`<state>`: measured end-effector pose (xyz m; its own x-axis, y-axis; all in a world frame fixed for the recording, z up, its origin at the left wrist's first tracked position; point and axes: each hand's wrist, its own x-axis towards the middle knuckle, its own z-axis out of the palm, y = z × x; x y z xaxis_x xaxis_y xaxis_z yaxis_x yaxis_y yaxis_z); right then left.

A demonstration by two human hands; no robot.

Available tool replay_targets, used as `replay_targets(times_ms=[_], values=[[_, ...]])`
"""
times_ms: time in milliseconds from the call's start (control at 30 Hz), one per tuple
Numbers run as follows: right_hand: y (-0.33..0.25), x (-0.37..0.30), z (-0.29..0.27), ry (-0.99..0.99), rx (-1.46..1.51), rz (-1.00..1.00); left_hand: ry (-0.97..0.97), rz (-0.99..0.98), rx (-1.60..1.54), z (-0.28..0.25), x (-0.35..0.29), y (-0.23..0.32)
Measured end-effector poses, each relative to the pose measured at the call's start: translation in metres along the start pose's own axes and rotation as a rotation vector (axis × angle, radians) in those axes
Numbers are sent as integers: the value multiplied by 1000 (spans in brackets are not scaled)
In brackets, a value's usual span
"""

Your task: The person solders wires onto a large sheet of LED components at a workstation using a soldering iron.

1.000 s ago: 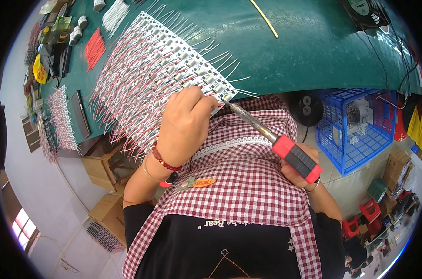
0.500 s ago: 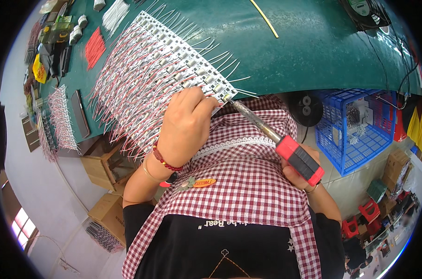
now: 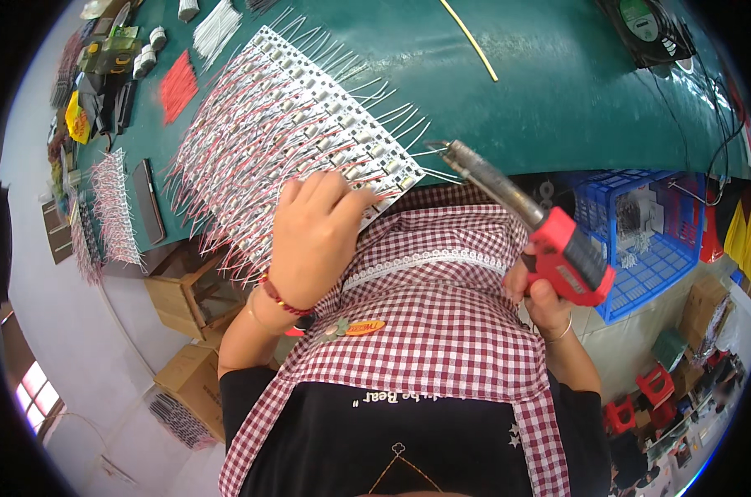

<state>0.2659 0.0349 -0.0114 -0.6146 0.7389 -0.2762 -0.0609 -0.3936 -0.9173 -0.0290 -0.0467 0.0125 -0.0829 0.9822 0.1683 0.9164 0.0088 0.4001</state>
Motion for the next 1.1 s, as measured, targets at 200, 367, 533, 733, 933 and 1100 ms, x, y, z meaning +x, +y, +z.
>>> replay_targets(times_ms=[200, 367, 533, 733, 933, 1100], values=[[-14, 31, 2, 52, 154, -135, -14, -237, 104, -60, -26, -47], [-28, 63, 10, -26, 219, -205, 319, -430, 15, -79, 2, -165], [-39, 77, 27, -103, 275, -235, 363, -509, 351, -74, 46, -273], [-42, 79, 38, -20, 311, -271, 229, -709, 381, -79, 31, -300], [-51, 105, 41, -30, 507, -110, 387, -662, 416, -88, 10, -261], [-60, 126, 43, -29, 555, -84, 179, -251, -85, -62, -18, -90]])
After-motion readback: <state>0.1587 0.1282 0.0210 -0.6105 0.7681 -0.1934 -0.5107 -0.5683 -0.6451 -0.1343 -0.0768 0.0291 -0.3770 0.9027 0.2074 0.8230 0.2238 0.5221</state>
